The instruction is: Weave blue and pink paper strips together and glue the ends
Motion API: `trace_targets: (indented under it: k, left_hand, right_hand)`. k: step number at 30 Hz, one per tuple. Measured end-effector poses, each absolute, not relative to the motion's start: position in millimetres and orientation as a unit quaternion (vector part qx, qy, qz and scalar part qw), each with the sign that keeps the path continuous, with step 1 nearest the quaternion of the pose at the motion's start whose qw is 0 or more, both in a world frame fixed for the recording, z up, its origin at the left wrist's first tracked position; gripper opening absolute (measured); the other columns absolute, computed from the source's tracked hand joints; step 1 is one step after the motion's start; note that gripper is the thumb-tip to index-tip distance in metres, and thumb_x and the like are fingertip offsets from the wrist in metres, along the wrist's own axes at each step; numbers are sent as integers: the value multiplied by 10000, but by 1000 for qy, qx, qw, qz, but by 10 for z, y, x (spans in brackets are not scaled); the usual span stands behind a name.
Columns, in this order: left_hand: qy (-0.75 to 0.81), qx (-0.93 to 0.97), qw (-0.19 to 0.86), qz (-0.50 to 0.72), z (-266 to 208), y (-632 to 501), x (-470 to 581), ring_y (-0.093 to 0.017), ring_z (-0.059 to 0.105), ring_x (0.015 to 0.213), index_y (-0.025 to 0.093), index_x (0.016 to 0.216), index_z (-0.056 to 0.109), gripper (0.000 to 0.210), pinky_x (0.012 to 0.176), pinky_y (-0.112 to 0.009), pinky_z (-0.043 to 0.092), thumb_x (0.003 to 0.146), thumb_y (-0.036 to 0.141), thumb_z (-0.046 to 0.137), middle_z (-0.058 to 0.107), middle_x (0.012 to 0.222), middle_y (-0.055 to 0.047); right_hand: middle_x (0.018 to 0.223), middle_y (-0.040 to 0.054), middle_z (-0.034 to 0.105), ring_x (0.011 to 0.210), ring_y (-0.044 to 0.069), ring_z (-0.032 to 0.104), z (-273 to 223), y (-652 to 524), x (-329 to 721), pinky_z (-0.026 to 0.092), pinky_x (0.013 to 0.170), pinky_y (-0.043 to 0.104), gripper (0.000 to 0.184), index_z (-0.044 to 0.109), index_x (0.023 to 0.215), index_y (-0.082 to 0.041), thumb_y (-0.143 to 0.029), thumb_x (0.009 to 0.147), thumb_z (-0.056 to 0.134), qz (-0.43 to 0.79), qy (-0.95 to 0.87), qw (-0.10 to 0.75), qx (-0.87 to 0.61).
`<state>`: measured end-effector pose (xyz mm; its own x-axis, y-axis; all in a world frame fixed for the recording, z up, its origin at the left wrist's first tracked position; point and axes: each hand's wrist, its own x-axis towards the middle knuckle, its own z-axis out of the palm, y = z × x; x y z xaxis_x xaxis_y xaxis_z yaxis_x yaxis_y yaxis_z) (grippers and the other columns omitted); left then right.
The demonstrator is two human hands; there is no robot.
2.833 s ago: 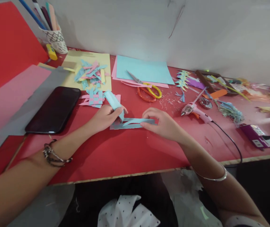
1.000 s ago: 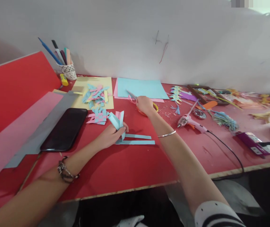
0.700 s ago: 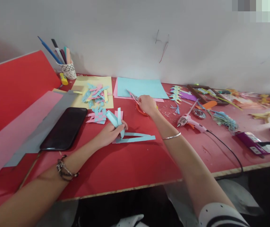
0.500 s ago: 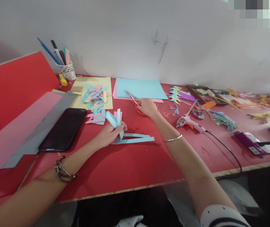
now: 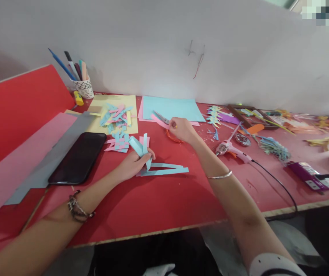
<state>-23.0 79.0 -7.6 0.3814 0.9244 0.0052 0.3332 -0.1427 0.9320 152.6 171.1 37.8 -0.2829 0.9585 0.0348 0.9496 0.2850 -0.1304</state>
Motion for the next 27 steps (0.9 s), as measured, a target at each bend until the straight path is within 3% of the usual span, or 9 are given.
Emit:
trace_targets:
  k: [3, 6, 9, 11, 13, 18, 23, 27]
  left_hand:
    - [458, 684, 470, 318, -74, 789, -232, -139, 462, 547, 190, 721, 485, 248, 538, -262, 400, 740, 382, 327, 460, 573, 21]
    - [457, 685, 470, 319, -74, 789, -239, -131, 455, 527, 187, 723, 487, 253, 538, -259, 397, 748, 384, 332, 453, 563, 28]
    - [468, 667, 477, 330, -68, 794, -240, -133, 464, 542, 187, 717, 493, 260, 548, -261, 405, 748, 394, 340, 457, 584, 26]
    - [479, 652, 478, 342, -61, 797, -235, -135, 467, 549, 190, 712, 493, 253, 546, -262, 409, 739, 394, 345, 454, 582, 27]
    - [483, 645, 482, 343, -54, 798, -229, -134, 461, 526, 191, 711, 491, 246, 532, -262, 409, 731, 388, 345, 440, 551, 35]
    - [480, 654, 483, 330, -48, 794, -227, -133, 480, 522, 184, 720, 497, 240, 522, -261, 419, 738, 367, 342, 468, 562, 30]
    - [474, 661, 478, 332, -49, 781, -226, -125, 463, 530, 183, 710, 495, 238, 537, -253, 405, 741, 368, 349, 451, 570, 33]
    - [471, 655, 490, 331, -48, 776, -224, -125, 463, 528, 183, 724, 496, 245, 529, -248, 398, 747, 377, 348, 443, 572, 34]
  right_hand:
    - [852, 16, 639, 741, 104, 547, 451, 1608, 1551, 363, 627, 190, 205, 600, 874, -168, -124, 726, 465, 78, -842, 20, -533]
    - [767, 21, 627, 705, 127, 535, 483, 1503, 1569, 339, 589, 215, 139, 616, 765, -160, -103, 662, 543, 89, -856, -35, -508]
    - [925, 70, 601, 790, 166, 531, 451, 1406, 1528, 324, 586, 236, 257, 602, 912, -151, -151, 655, 605, 66, -867, -56, -491]
    - [1022, 85, 562, 850, 171, 521, 404, 1353, 1459, 319, 594, 237, 335, 561, 1023, -157, -191, 692, 601, 52, -890, -43, -451]
    - [1011, 72, 559, 852, 160, 518, 349, 1317, 1375, 301, 578, 231, 290, 556, 1029, -168, -198, 741, 566, 55, -910, -30, -411]
    - [868, 45, 585, 789, 135, 512, 265, 1306, 1255, 243, 534, 229, 118, 598, 841, -156, -132, 776, 503, 74, -917, -9, -392]
    - [779, 28, 583, 675, 107, 478, 333, 1327, 1307, 245, 547, 228, 147, 583, 741, -149, -187, 810, 459, 78, -893, 21, -442]
    - [680, 3, 550, 624, 87, 443, 400, 1342, 1390, 280, 578, 218, 206, 542, 668, -144, -239, 823, 444, 95, -877, 93, -461]
